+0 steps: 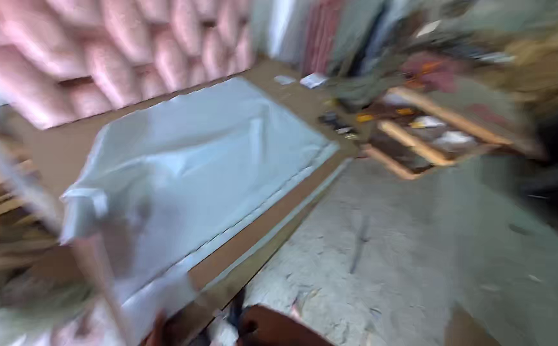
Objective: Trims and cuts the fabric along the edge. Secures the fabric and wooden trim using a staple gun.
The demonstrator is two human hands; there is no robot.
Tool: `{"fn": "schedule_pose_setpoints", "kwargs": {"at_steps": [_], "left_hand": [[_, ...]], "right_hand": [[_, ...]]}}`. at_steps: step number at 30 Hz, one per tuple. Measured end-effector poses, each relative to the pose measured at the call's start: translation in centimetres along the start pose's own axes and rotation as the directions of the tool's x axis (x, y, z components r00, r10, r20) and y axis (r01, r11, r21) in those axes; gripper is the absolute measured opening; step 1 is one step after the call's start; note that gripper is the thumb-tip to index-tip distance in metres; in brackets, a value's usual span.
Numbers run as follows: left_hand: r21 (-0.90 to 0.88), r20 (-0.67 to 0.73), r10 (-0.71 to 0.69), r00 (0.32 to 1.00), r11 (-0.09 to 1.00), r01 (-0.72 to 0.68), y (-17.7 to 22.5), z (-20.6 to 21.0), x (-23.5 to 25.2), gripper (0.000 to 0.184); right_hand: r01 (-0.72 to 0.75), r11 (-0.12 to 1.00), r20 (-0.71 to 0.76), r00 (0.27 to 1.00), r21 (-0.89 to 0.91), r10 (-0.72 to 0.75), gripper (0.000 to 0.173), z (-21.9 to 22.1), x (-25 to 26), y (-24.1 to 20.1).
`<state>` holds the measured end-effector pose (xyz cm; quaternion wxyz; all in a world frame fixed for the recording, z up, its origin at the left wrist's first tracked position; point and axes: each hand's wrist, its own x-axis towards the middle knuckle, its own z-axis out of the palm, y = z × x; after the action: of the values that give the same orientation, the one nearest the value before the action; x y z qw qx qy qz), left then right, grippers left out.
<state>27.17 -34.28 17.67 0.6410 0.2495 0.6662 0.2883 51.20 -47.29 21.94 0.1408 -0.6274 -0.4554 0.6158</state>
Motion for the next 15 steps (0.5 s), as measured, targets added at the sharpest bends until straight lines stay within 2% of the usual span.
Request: {"fn": "schedule_pose_setpoints", "kwargs": {"at_steps": [2,4,6,8,11,13,15], "left_hand": [[-0.038,-0.087,0.000,0.996,0.999,-0.003,-1.5,-1.6,0.5,0.035],[-0.093,-0.105,-0.024,0.994,0.996,0.015,-1.5,-2.0,1.5,0.033],[-0.120,-0.064,-0.020,0.998,0.993,0.012,-1.1,-2.4,1.7,0.029],[-0.109,-0.044,-0.017,0.999,0.994,0.012,-1.0,-3.1,1.6,0.028],[-0.069,-0.009,-0.003,1.000,0.998,0.003,-1.0,-4.5,1.9,0.027],[-0.050,0.024,0.009,1.000,0.999,-0.008,-1.0,-4.8,2.3,0.026],[-0.049,0.049,0.007,0.999,0.999,-0.005,-0.8,-5.1,2.4,0.026]], "right_hand": [[-0.127,0.990,0.106,0.987,0.065,0.120,0.050,2.9,0.0,1.6],[-0.184,0.976,0.135,0.976,0.116,0.168,0.051,5.7,0.6,2.5],[-0.200,0.965,0.159,0.972,0.172,0.174,0.050,8.1,1.5,2.0],[-0.183,0.921,0.173,0.976,0.345,0.130,0.043,10.6,3.2,0.7],[-0.130,0.671,0.119,0.991,0.730,0.062,0.041,13.7,6.3,-1.5],[-0.110,0.575,0.064,0.993,0.811,0.099,0.048,14.3,8.0,-2.8],[-0.088,0.544,0.019,0.991,0.834,0.131,0.049,14.5,8.8,-3.5]]}}
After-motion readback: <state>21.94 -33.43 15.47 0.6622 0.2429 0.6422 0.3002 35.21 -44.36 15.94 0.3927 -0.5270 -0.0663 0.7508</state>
